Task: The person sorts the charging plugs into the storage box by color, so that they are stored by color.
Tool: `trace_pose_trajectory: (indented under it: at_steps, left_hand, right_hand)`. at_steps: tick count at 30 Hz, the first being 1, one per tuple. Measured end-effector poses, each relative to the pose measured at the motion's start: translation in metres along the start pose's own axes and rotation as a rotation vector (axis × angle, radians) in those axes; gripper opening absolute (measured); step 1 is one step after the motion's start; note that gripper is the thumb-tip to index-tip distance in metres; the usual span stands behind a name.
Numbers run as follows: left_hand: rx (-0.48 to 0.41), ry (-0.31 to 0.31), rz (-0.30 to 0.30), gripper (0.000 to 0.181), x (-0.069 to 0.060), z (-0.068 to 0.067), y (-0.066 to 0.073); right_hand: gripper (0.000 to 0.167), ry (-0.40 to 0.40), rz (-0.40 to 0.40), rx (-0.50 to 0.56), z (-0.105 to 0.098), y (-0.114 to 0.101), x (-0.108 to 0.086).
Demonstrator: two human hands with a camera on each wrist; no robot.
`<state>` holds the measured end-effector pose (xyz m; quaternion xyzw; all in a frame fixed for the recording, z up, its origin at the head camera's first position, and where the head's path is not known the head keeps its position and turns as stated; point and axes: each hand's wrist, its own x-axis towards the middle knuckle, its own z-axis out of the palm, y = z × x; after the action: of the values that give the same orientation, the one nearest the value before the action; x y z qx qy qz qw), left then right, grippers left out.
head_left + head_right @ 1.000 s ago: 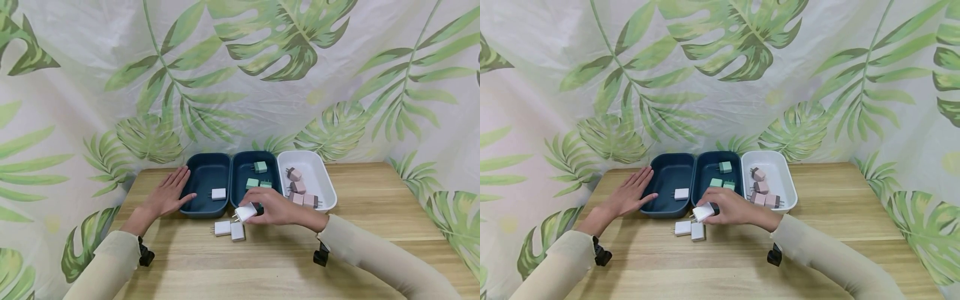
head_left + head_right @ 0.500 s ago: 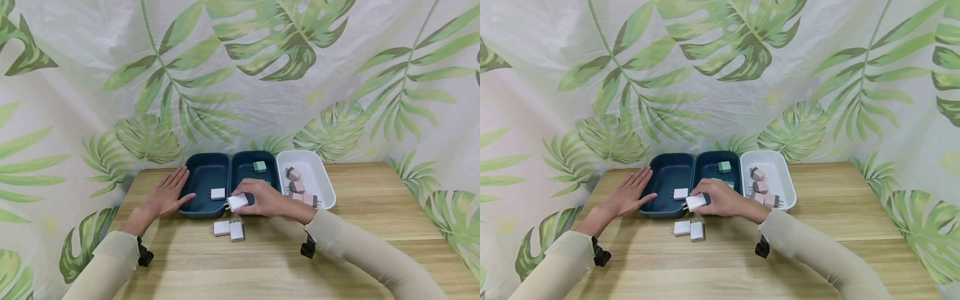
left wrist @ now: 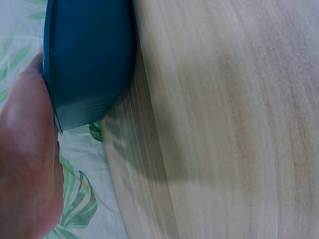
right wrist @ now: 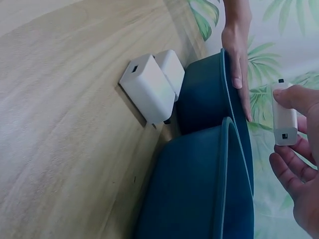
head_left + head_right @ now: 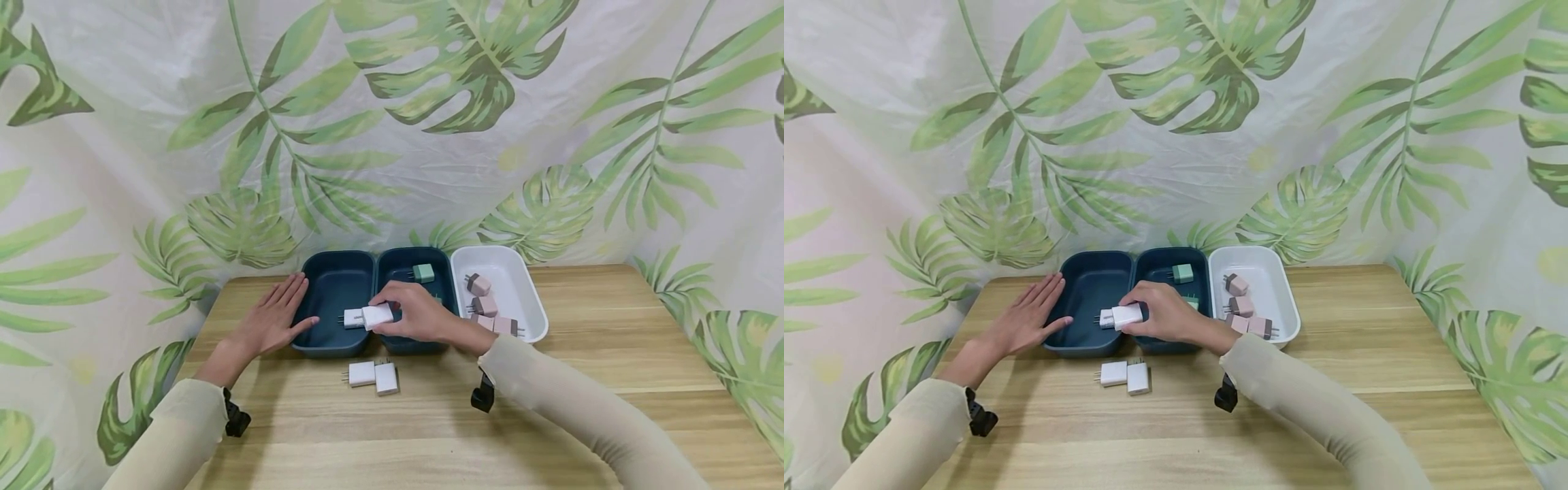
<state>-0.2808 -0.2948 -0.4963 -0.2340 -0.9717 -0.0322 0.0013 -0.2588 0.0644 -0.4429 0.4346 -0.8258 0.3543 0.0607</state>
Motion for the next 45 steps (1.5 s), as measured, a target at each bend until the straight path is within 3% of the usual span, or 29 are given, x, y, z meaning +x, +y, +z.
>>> trace_pose_trajectory:
  at_steps: [13,27,40,45]
  left_hand:
    - [-0.004,0.046,0.022,0.095,-0.001,-0.001,0.002]
    - [0.018,-0.019,-0.014,0.094,0.001,-0.004,0.002]
    - [-0.019,0.04,0.015,0.095,0.0,-0.001,-0.001]
    - [0.003,0.034,0.012,0.095,0.001,0.0,0.001]
  right_hand:
    - [0.036,0.011,0.154,0.001,0.011,0.009,0.023]
    - [0.037,0.055,0.194,-0.014,0.028,0.022,0.042]
    - [0.039,0.107,0.25,0.029,0.042,0.032,0.055]
    - [0.038,0.115,0.279,0.011,0.046,0.035,0.057]
